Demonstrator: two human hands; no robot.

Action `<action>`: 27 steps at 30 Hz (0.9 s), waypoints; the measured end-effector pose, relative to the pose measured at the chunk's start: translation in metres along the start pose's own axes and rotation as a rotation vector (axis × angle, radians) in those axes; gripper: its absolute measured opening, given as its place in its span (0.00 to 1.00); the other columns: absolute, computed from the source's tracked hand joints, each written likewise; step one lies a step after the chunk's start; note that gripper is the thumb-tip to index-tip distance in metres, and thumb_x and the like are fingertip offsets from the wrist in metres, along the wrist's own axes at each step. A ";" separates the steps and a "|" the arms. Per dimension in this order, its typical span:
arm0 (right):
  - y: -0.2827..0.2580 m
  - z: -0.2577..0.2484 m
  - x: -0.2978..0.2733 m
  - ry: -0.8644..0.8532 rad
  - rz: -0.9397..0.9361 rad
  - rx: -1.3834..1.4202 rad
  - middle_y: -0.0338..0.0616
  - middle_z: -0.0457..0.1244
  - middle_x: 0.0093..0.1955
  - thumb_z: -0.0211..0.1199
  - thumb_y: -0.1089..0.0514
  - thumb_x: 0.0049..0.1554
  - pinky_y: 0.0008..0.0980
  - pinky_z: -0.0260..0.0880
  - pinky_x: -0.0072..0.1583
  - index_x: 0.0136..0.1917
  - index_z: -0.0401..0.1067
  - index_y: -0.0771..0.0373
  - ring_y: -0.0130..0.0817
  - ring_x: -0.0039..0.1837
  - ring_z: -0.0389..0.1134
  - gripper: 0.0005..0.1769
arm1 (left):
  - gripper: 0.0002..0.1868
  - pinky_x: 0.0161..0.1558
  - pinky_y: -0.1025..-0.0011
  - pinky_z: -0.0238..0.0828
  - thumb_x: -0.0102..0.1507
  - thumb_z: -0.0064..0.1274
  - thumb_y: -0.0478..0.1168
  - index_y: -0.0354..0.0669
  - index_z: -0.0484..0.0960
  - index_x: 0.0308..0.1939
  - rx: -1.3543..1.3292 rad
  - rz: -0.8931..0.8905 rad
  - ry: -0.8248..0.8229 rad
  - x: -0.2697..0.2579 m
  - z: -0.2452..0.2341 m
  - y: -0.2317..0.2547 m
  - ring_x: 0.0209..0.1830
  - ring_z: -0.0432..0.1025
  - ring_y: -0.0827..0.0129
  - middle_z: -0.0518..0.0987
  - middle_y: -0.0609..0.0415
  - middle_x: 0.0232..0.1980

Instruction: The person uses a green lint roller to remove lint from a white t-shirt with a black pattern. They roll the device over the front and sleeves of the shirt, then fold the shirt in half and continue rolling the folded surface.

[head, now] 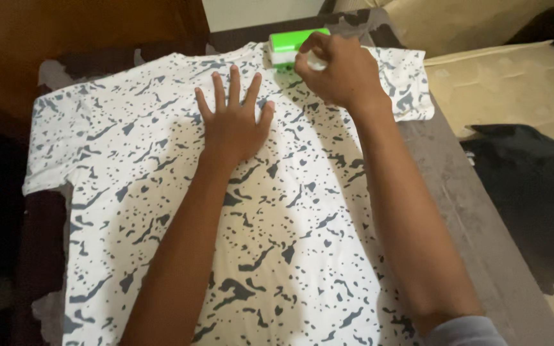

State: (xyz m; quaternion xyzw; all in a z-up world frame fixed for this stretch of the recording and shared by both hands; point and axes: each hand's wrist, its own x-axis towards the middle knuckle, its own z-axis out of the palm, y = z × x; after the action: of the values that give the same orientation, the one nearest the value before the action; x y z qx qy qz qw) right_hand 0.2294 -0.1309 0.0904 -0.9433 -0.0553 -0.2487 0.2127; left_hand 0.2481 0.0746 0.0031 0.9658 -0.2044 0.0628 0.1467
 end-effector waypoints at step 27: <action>0.008 0.004 0.002 -0.091 0.031 -0.056 0.46 0.73 0.52 0.67 0.40 0.55 0.43 0.72 0.58 0.57 0.81 0.50 0.45 0.52 0.75 0.21 | 0.33 0.73 0.30 0.23 0.72 0.31 0.60 0.54 0.59 0.80 0.004 0.061 0.160 0.014 0.019 -0.013 0.82 0.37 0.34 0.48 0.38 0.83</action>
State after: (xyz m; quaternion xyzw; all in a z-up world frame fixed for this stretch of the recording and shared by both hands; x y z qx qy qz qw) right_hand 0.2350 -0.1363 0.0853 -0.9600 -0.0432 -0.2038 0.1872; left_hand 0.2668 0.0748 -0.0153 0.9513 -0.2210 0.1448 0.1584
